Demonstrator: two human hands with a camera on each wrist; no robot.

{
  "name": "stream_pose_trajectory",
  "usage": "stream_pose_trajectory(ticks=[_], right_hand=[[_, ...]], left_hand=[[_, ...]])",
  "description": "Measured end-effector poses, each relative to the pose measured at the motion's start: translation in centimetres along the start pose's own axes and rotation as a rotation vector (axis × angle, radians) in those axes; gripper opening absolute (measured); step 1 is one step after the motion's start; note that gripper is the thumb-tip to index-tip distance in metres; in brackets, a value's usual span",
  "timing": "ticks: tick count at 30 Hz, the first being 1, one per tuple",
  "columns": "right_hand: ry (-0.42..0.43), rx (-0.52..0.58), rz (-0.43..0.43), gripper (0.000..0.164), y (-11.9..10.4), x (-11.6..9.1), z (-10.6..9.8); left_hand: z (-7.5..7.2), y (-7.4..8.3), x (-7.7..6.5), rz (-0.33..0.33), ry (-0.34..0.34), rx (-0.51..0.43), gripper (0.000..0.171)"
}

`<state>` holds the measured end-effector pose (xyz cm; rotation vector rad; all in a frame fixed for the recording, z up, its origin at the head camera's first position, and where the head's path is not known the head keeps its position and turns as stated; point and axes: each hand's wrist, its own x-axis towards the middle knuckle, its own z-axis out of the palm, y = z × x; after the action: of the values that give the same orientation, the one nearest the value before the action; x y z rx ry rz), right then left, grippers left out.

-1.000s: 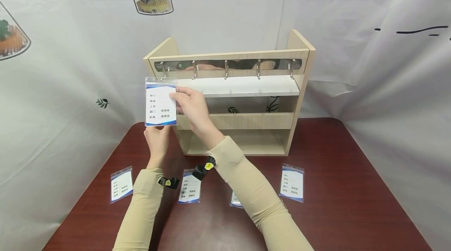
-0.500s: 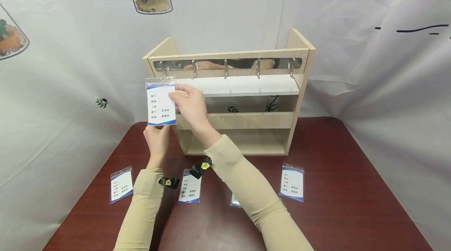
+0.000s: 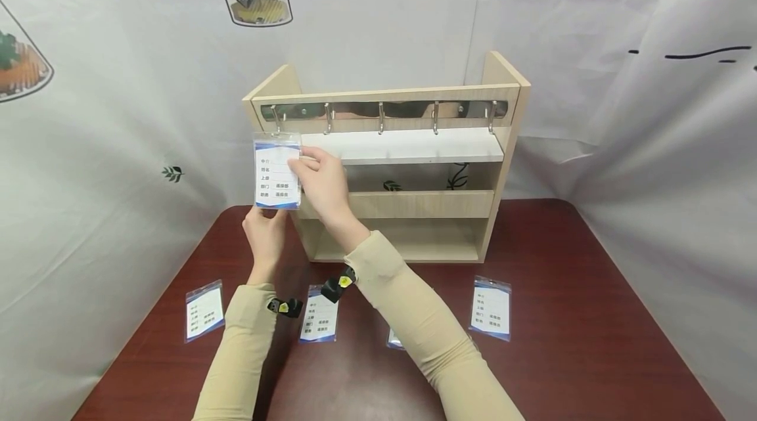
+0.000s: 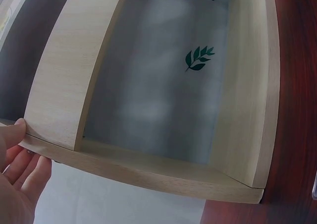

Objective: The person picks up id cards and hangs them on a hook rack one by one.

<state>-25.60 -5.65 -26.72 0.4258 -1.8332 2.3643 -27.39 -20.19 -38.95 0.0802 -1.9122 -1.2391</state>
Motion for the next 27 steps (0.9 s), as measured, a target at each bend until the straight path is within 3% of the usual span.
stream_pose_trajectory(ticks=[14, 27], right_hand=[[0.006, -0.14, -0.099, 0.031, 1.1, 0.2, -0.3], [0.031, -0.178, -0.099, 0.029, 2.0, 0.1, -1.2]], left_hand=[[0.2, -0.2, 0.0, 0.06, 0.014, -0.012, 0.017], [0.3, -0.2, -0.1, 0.074, 0.031, -0.053, 0.019]])
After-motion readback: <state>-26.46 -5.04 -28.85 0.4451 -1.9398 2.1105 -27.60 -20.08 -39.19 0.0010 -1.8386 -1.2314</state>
